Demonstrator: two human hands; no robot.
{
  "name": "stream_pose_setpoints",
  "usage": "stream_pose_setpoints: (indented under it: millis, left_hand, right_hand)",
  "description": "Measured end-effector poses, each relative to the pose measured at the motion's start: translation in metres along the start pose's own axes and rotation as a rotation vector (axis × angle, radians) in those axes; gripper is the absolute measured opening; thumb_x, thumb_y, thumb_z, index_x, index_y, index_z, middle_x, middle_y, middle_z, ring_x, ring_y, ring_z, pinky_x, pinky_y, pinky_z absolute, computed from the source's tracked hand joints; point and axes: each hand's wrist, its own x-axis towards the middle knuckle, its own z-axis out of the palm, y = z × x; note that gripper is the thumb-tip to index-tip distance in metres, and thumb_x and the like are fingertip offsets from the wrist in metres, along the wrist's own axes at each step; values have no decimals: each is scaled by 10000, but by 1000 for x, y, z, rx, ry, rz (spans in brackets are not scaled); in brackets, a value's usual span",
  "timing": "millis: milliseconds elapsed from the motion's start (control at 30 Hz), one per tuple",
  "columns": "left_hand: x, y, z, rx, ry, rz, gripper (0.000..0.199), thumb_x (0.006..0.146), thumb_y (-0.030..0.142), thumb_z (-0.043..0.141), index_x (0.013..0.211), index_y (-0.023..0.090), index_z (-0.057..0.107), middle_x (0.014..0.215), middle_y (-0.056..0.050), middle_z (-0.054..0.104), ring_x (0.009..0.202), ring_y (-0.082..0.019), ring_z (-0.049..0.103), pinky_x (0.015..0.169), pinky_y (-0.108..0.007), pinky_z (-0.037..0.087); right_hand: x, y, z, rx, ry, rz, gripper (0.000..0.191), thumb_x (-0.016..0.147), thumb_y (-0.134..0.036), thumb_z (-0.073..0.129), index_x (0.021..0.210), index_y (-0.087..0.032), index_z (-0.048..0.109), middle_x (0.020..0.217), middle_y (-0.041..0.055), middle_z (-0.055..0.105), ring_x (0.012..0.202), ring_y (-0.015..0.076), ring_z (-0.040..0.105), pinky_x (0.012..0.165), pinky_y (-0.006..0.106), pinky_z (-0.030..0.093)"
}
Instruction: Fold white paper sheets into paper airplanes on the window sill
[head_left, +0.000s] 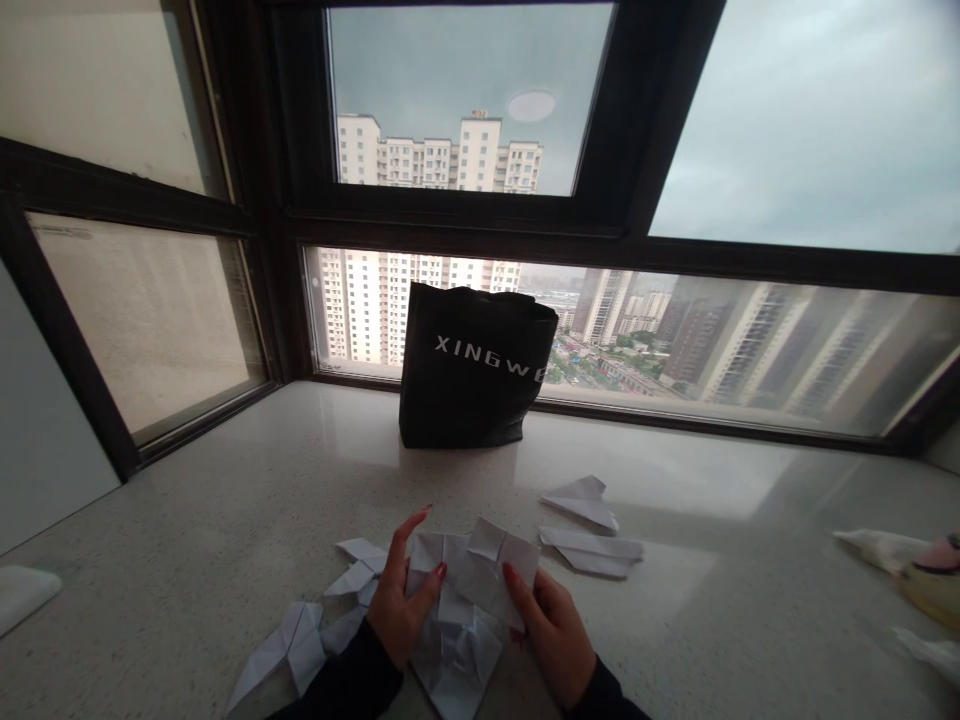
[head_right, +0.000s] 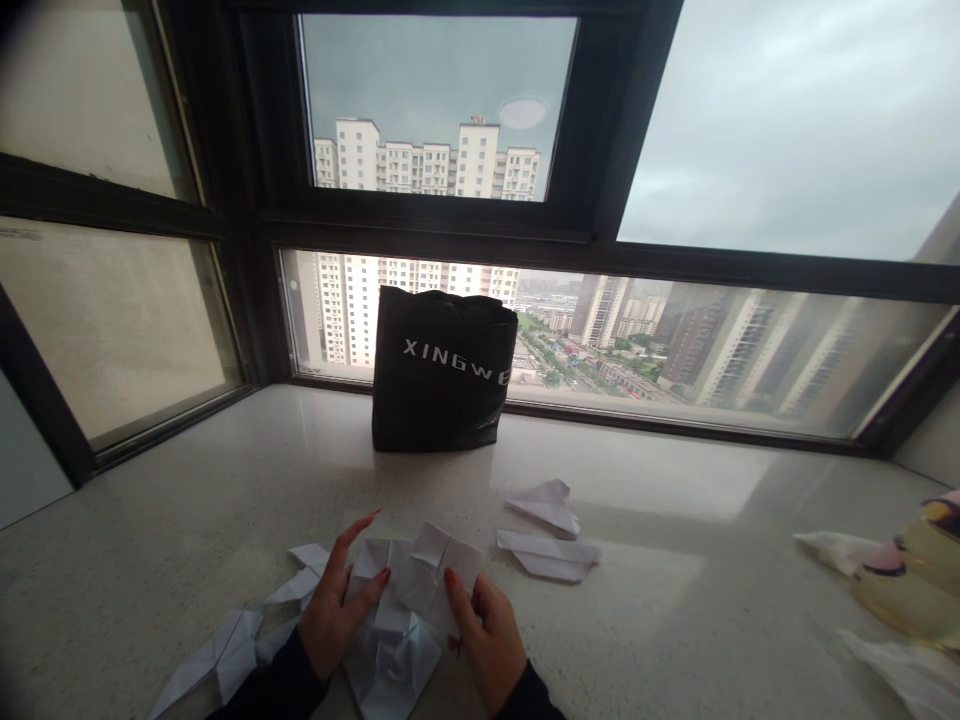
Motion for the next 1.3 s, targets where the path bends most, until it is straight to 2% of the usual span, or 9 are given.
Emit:
stream_pose_setpoints:
  millis: [200, 300, 467, 633, 767, 833, 900, 1167, 1300]
  left_hand:
    - [2, 10, -3, 38, -15, 17, 244, 704, 269, 522, 935, 192, 539, 986, -56, 587, 900, -197, 533, 815, -293, 378]
    - [3, 12, -4, 40, -52, 12, 190, 726, 265, 495, 882, 183, 568, 935, -56, 604, 919, -195, 517, 851, -302, 342]
    - [2, 12, -7, -12, -72, 16, 253, 788, 312, 394, 908, 182, 573, 956, -69, 595, 949, -199, 493, 866, -312, 324]
    - [2, 11, -4, -4, -21, 32, 239, 751, 271, 463, 965, 194, 538, 1016, -55, 561, 980, -191, 472, 878, -291, 317]
    - [2, 4, -2, -102, 76, 33, 568, 693, 271, 516, 1215, 193, 306, 1119, -73, 495, 896, -192, 525, 793, -289, 397]
    - [1, 2, -1, -167, 45, 2, 693, 681, 269, 521, 1274, 172, 175, 1048, -80, 541, 815, -191, 558, 740, -296, 428]
    - [1, 2, -1, -221, 2, -32, 737, 677, 274, 524, 1285, 157, 123, 949, -70, 586, 763, -188, 573, 710, -296, 440]
    - [-2, 10, 3, -263, -149, -158, 720, 634, 328, 598, 1213, 172, 199, 700, -11, 605, 565, -143, 558, 547, -234, 429]
    - [-2, 11, 3, -236, -151, -177, 620, 592, 316, 639, 1105, 180, 318, 675, 8, 585, 549, -123, 533, 520, -209, 406]
  right_hand:
    - [0, -1, 0, -13, 11, -8, 384, 725, -500, 418, 707, -128, 510, 474, -46, 417, 376, 85, 399, 353, 203, 338]
    - [0, 0, 0, -11, -1, -19, 389, 727, -498, 417, 705, -125, 521, 482, -43, 419, 383, 87, 399, 359, 205, 332]
    - [0, 1, -1, -9, 10, -42, 379, 728, -490, 425, 704, -129, 540, 500, -35, 443, 394, 95, 417, 363, 209, 332]
    - [1, 0, 0, 8, 28, -28, 372, 714, -500, 442, 690, -141, 536, 504, -34, 453, 396, 99, 424, 361, 210, 348]
    - [1, -3, 1, 49, 51, -10, 378, 705, -509, 449, 731, -141, 531, 503, -35, 464, 394, 94, 412, 355, 206, 357]
    - [1, -3, 1, 57, 56, -12, 377, 709, -505, 447, 736, -139, 530, 501, -36, 463, 391, 91, 409, 353, 202, 353]
    - [1, -3, 0, 50, 53, -40, 362, 716, -493, 451, 718, -140, 532, 504, -35, 466, 400, 90, 414, 358, 198, 347]
    - [-2, -4, -2, -76, -38, -141, 333, 744, -439, 443, 681, -134, 562, 504, -26, 456, 448, 109, 442, 417, 215, 383]
    - [-4, -11, -4, -200, 72, -217, 315, 759, -408, 439, 635, -152, 576, 542, -8, 481, 541, 140, 472, 514, 239, 400]
